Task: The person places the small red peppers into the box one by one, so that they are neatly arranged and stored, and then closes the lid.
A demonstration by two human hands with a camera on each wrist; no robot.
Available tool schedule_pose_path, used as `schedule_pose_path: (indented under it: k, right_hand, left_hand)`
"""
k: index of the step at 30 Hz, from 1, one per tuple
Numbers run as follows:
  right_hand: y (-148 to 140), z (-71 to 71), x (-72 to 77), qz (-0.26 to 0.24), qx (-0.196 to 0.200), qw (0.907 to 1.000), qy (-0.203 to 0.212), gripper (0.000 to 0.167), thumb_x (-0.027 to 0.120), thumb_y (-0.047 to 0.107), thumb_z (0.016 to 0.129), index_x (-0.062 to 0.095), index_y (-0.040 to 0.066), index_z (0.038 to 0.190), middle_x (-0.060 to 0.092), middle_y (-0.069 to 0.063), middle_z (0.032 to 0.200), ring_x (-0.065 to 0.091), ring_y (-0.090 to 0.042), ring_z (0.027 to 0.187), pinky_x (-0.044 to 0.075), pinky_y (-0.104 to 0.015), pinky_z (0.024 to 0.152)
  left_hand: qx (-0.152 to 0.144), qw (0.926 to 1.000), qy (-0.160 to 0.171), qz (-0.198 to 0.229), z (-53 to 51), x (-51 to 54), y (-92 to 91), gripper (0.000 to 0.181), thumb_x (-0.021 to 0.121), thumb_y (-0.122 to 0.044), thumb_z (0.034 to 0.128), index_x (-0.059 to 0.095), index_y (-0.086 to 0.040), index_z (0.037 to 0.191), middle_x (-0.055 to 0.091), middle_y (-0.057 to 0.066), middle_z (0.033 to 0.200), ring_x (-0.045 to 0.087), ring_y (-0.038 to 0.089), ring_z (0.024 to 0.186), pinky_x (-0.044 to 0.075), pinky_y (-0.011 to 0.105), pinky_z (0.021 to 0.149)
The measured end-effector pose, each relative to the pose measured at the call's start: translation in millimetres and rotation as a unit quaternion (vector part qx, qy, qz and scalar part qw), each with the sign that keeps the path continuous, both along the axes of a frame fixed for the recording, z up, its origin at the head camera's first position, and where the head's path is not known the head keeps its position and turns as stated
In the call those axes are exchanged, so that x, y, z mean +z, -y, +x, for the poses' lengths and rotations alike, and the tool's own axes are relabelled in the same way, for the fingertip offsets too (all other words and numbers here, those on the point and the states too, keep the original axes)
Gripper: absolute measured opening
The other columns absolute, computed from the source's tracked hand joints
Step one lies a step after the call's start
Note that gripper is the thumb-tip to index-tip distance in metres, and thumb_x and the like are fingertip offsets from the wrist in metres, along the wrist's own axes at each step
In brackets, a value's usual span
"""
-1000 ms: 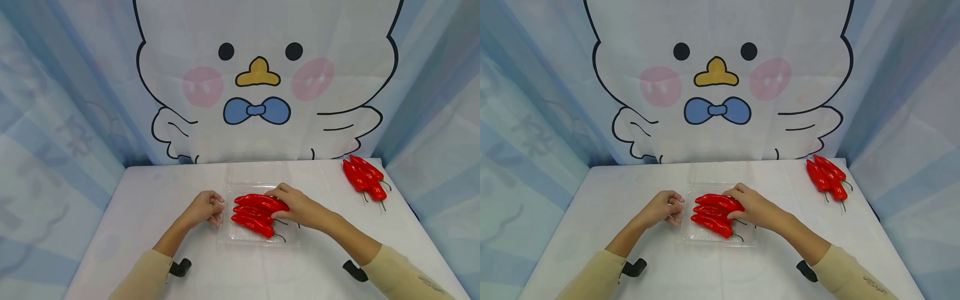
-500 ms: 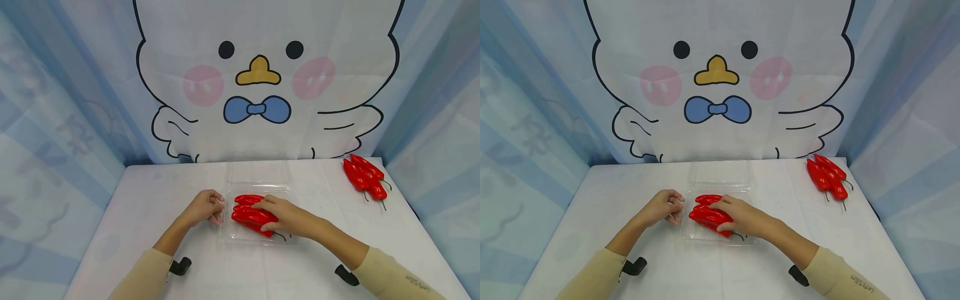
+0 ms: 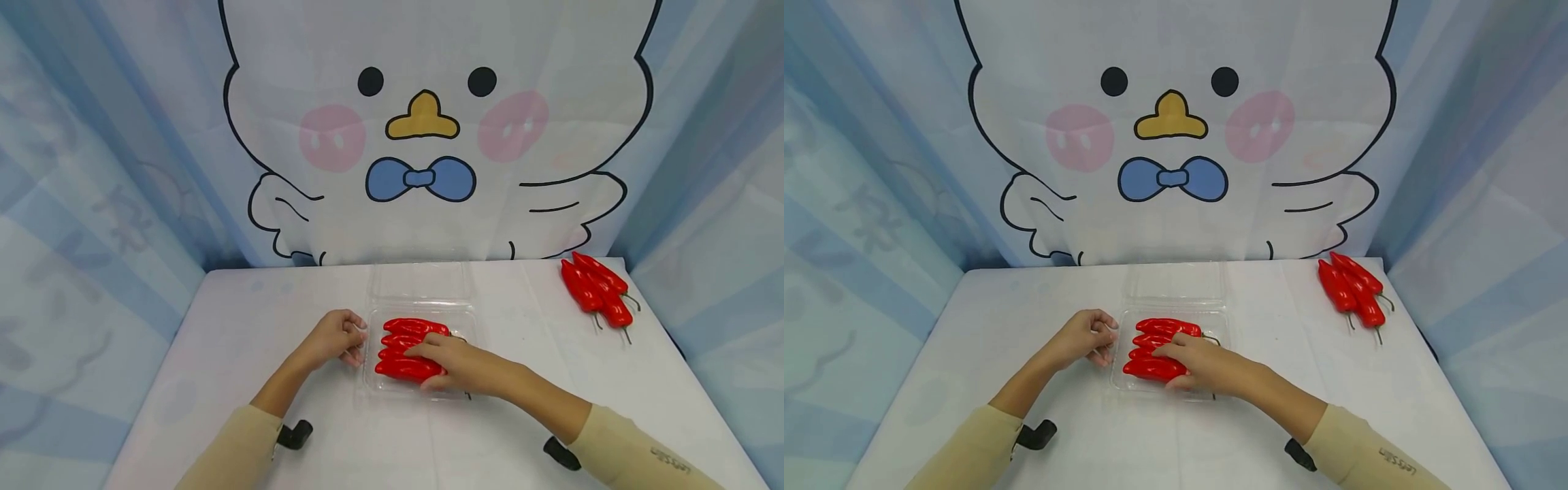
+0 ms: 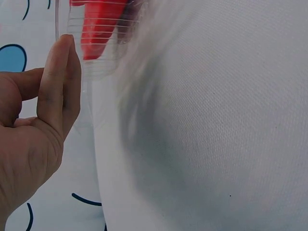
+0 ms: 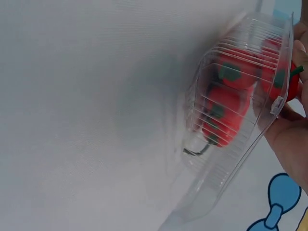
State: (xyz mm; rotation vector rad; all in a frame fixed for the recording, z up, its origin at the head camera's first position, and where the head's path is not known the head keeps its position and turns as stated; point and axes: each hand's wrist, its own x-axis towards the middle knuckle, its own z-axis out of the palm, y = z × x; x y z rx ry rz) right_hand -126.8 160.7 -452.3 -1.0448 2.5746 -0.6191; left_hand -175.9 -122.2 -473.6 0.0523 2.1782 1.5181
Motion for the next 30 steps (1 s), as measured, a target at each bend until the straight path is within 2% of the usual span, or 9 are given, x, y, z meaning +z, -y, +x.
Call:
schedule_pose_path:
  k: [8, 17, 23, 30]
  right_hand:
    - [3, 3.9, -5.2, 0.012, 0.012, 0.9997, -0.017, 0.055, 0.08, 0.041, 0.089, 0.063, 0.021, 0.138, 0.063, 0.0, 0.126, 0.059, -0.016, 0.116, 0.061, -0.027, 0.089]
    - [5, 2.1, -9.4, -0.006, 0.028, 0.9984, -0.049, 0.046, 0.078, 0.04, 0.092, 0.066, 0.024, 0.133, 0.059, 0.004, 0.111, 0.054, -0.006, 0.097, 0.056, -0.017, 0.08]
    - [8, 3.1, -14.3, -0.005, 0.04, 0.9959, -0.081, 0.043, 0.077, 0.039, 0.093, 0.067, 0.024, 0.132, 0.061, 0.005, 0.11, 0.055, -0.007, 0.098, 0.057, -0.018, 0.082]
    - [6, 4.7, -9.0, 0.014, 0.03, 0.9976, -0.06, 0.045, 0.072, 0.043, 0.096, 0.065, 0.025, 0.136, 0.063, 0.004, 0.118, 0.056, -0.008, 0.107, 0.058, -0.022, 0.088]
  left_hand:
    - [-0.002, 1.0, 0.0, -0.007, 2.1, -1.6, 0.4, 0.02, 0.068, -0.001, 0.0972, 0.059, 0.004, 0.114, 0.066, 0.016, 0.079, 0.067, 0.018, 0.054, 0.063, 0.032, 0.055]
    - [-0.009, 1.0, -0.005, 0.001, -1.2, -1.8, 0.0, 0.02, 0.068, 0.0, 0.0969, 0.058, 0.005, 0.114, 0.065, 0.013, 0.078, 0.067, 0.018, 0.054, 0.063, 0.033, 0.054]
    - [-0.01, 0.9999, -0.004, 0.001, -1.3, -1.5, 0.5, 0.021, 0.068, 0.0, 0.0969, 0.058, 0.005, 0.114, 0.065, 0.013, 0.078, 0.067, 0.018, 0.054, 0.063, 0.033, 0.055]
    - [-0.01, 0.9999, -0.004, 0.001, -0.9, -1.4, 0.2, 0.02, 0.068, 0.0, 0.0969, 0.058, 0.005, 0.114, 0.065, 0.013, 0.077, 0.067, 0.018, 0.053, 0.063, 0.033, 0.054]
